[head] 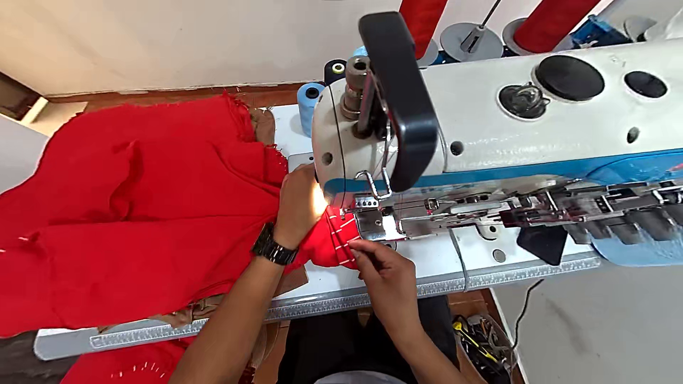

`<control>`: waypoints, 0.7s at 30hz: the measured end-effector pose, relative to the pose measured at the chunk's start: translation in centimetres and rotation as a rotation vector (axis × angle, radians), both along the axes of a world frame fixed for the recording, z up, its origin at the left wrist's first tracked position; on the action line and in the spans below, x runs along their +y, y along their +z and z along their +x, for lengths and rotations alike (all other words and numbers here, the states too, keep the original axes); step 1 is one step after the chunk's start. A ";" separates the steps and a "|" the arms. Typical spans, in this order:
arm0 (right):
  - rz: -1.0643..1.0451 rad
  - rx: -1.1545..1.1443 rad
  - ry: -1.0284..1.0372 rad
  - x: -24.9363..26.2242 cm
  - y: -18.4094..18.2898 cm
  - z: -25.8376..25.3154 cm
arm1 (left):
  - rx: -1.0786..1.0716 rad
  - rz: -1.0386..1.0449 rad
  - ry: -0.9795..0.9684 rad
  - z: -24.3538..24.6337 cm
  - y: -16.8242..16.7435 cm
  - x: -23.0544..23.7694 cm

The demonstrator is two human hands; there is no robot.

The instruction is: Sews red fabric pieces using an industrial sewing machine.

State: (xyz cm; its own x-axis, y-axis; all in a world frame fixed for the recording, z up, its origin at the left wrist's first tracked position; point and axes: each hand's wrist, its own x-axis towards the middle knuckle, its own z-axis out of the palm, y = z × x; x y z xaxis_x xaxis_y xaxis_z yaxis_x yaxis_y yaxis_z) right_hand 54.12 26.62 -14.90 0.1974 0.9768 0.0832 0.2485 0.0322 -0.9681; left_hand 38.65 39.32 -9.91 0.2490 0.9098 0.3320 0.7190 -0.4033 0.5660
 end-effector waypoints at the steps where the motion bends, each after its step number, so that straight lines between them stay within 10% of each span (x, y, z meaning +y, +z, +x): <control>1: -0.007 0.012 -0.011 0.1 0.0 -0.3 | -0.016 0.001 -0.030 -0.1 0.1 0.3; 12: -0.197 0.451 0.210 -0.1 0.5 1.4 | 0.017 0.001 0.040 -0.6 0.1 -0.2; 21: -0.110 0.267 0.194 -0.3 -0.5 1.2 | 0.092 -0.272 -0.138 -1.1 1.1 1.3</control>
